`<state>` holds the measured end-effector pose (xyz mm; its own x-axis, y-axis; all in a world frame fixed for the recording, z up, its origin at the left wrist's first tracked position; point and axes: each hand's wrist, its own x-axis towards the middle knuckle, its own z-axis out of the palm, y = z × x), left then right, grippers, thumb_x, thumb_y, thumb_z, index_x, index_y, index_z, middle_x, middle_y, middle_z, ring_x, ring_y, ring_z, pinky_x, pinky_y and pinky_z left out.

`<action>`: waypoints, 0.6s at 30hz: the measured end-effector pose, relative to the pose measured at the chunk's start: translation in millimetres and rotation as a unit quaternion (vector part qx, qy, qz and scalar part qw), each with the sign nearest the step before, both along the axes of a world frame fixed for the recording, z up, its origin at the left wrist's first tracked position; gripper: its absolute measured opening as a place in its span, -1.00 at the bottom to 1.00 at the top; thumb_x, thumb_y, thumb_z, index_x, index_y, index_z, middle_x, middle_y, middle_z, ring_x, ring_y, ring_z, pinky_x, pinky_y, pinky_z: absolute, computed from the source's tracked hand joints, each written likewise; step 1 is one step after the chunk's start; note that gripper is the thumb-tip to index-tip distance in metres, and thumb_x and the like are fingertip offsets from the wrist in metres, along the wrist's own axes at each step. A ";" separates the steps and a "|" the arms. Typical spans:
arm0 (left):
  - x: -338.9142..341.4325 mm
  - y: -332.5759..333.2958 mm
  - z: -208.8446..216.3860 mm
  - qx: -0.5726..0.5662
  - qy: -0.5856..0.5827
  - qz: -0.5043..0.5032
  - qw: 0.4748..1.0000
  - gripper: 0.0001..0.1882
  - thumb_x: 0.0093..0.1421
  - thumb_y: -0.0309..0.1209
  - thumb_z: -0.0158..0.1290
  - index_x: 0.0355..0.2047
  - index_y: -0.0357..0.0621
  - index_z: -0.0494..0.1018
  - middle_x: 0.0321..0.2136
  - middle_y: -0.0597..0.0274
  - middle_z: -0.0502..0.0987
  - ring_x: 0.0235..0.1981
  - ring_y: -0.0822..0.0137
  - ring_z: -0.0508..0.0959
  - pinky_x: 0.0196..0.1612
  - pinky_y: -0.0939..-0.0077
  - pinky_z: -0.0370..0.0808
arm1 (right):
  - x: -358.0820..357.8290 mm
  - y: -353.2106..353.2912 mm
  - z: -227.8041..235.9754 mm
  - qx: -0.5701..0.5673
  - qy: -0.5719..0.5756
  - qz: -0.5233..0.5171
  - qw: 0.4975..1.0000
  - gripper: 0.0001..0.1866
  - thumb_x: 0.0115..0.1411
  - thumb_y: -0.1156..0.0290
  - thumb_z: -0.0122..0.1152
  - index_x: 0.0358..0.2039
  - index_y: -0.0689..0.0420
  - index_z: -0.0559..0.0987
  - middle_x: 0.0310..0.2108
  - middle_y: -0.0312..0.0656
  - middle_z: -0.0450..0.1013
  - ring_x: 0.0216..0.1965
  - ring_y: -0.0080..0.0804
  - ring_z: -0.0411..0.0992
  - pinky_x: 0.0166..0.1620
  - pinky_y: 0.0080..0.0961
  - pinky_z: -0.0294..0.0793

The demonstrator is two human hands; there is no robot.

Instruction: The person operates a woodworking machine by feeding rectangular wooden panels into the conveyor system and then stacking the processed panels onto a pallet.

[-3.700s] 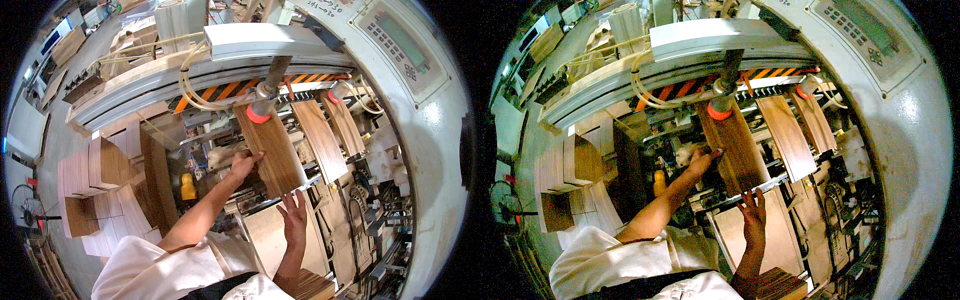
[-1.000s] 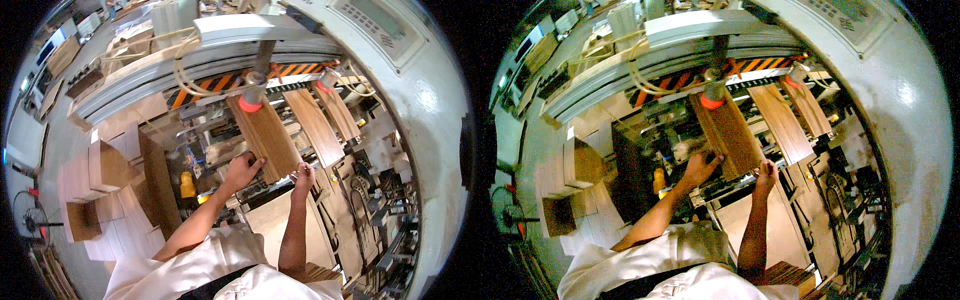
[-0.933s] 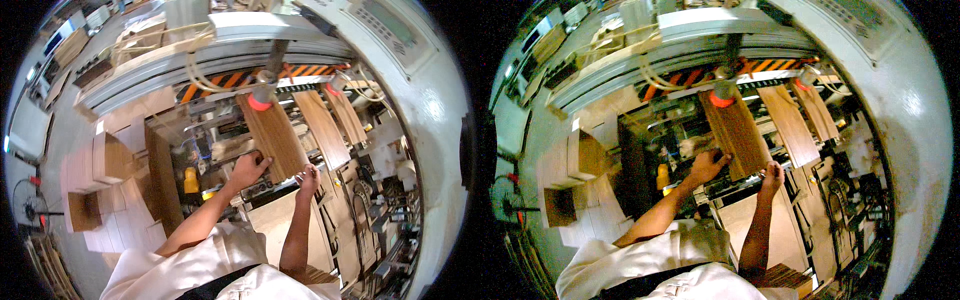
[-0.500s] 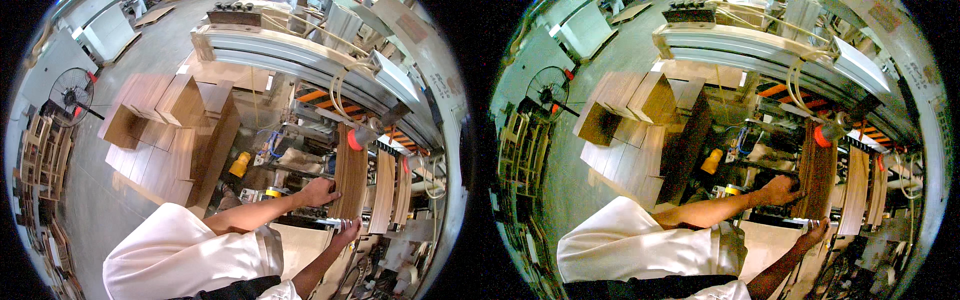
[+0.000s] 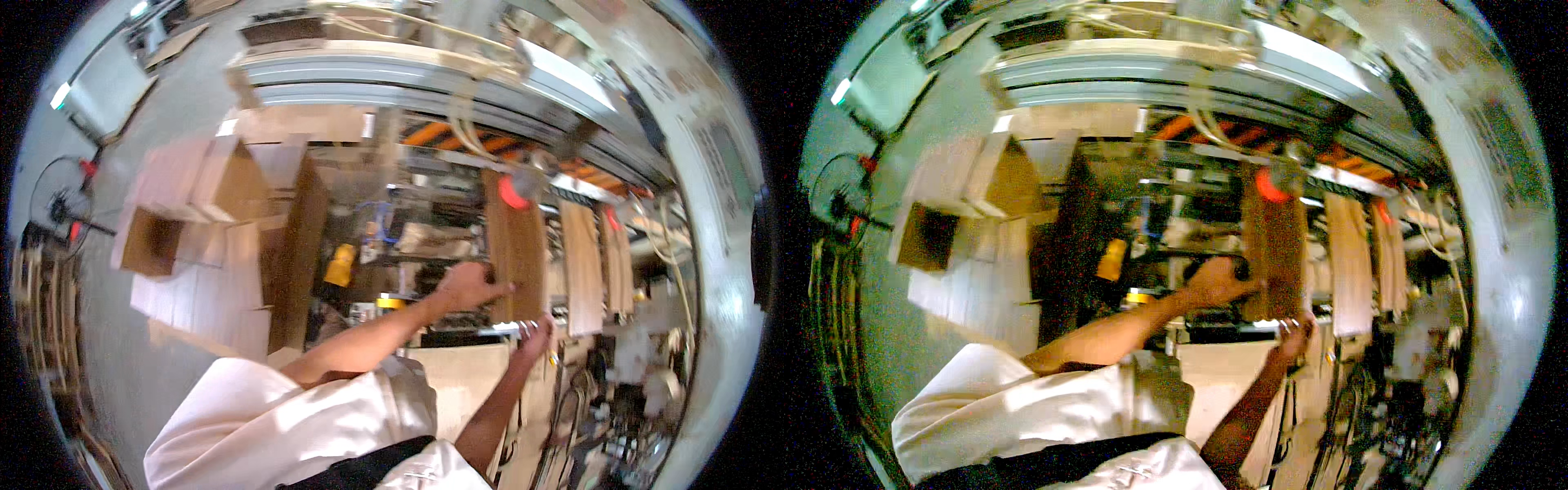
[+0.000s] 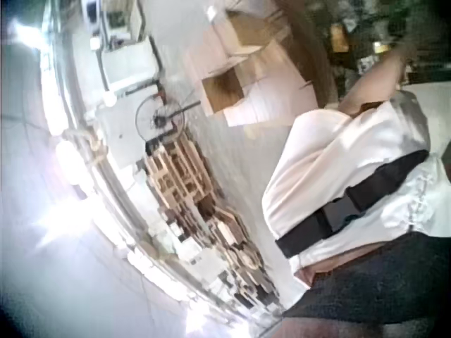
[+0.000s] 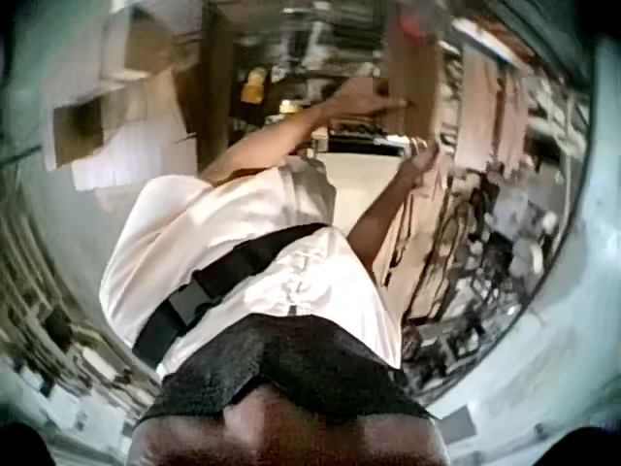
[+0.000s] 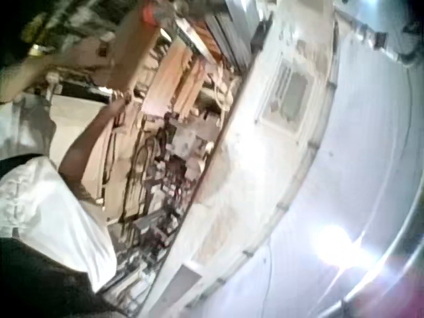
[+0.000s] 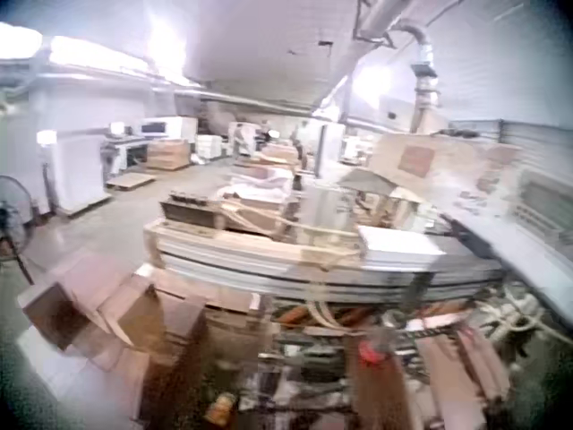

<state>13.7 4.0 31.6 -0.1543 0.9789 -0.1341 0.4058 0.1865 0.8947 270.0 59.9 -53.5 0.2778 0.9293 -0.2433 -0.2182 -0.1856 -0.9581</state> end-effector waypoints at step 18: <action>6.8 13.9 -4.7 -0.022 0.001 0.056 0.998 -0.34 0.18 0.16 -0.06 -0.26 -0.32 0.51 -0.42 -0.23 0.56 -0.28 -0.13 0.57 -0.20 0.06 0.49 | -29.1 -15.8 38.0 -0.037 0.100 -0.020 0.994 -0.71 0.23 0.20 0.16 -0.10 0.02 0.41 -0.18 -0.27 0.39 -0.38 -0.43 0.39 -0.45 -0.53 0.48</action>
